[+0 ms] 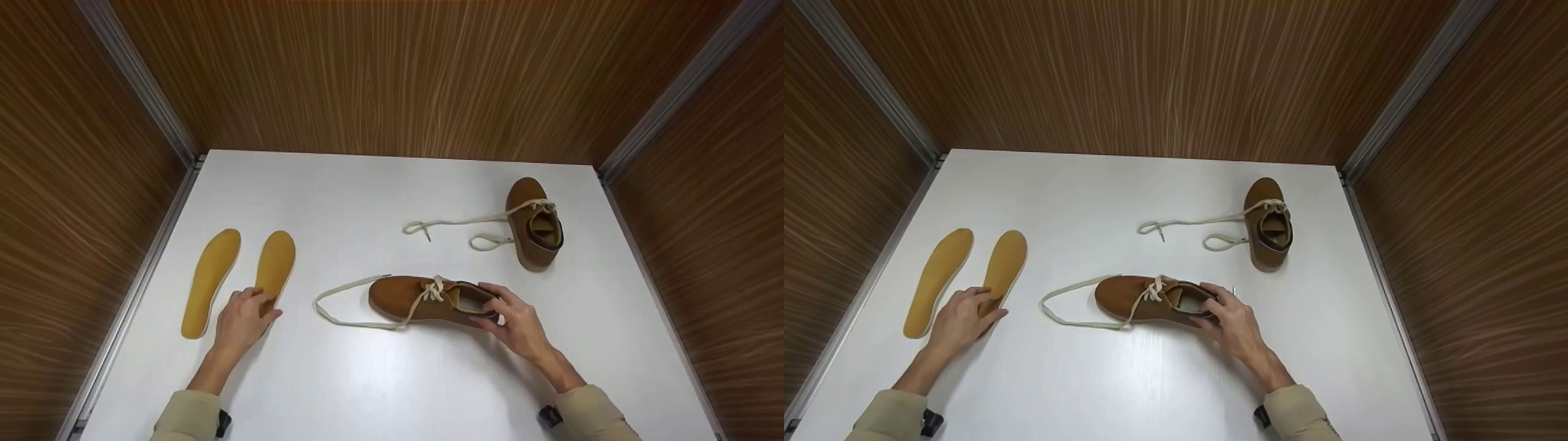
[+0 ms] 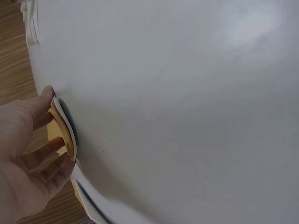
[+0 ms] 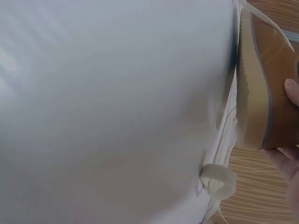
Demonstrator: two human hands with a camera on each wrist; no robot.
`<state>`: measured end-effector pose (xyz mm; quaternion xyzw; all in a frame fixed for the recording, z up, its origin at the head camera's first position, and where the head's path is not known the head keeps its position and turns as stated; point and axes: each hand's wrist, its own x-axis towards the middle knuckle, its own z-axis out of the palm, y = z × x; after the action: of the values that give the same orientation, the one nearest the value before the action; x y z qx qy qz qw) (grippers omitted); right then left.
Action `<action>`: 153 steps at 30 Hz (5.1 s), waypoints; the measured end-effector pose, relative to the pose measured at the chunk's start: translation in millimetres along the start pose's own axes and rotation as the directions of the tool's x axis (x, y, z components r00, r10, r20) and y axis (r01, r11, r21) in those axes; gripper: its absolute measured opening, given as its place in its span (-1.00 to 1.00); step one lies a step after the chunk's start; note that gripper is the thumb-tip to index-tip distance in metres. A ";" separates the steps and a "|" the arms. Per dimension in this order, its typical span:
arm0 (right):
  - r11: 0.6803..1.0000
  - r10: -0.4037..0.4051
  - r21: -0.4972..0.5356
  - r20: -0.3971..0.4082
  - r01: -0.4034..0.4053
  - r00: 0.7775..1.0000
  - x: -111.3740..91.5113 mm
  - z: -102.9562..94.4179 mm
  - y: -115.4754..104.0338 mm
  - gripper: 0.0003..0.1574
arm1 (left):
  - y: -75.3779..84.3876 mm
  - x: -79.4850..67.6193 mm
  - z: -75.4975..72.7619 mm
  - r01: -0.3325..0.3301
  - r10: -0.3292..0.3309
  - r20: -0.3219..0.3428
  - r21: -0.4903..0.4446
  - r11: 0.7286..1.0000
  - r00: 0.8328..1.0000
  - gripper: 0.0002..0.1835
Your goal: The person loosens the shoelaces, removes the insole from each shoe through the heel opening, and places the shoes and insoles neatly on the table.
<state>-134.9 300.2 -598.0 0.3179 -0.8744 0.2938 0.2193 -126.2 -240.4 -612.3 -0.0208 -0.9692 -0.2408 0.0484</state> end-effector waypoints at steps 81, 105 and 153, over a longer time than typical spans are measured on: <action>0.873 0.291 -0.117 -0.654 -0.474 0.698 24.0 -126.6 89.5 -0.65 | 0.6 0.4 1.2 0.028 -0.027 0.043 -0.013 1.000 0.999 -0.59; 0.699 0.523 -0.009 -0.675 -0.715 0.520 24.5 -132.3 128.8 -0.58 | -0.2 -0.1 4.9 0.006 -0.005 0.015 -0.023 1.000 1.000 -0.61; 0.519 0.662 -0.133 -0.563 -0.844 0.495 17.3 -85.1 163.2 -0.52 | -0.1 -0.8 5.5 0.000 0.000 -0.005 -0.006 1.000 1.000 -0.61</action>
<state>-242.0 450.4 -586.9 -0.2349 -0.8866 0.2426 0.3160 -125.9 -237.9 -617.3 -0.0205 -0.9684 -0.2435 0.0506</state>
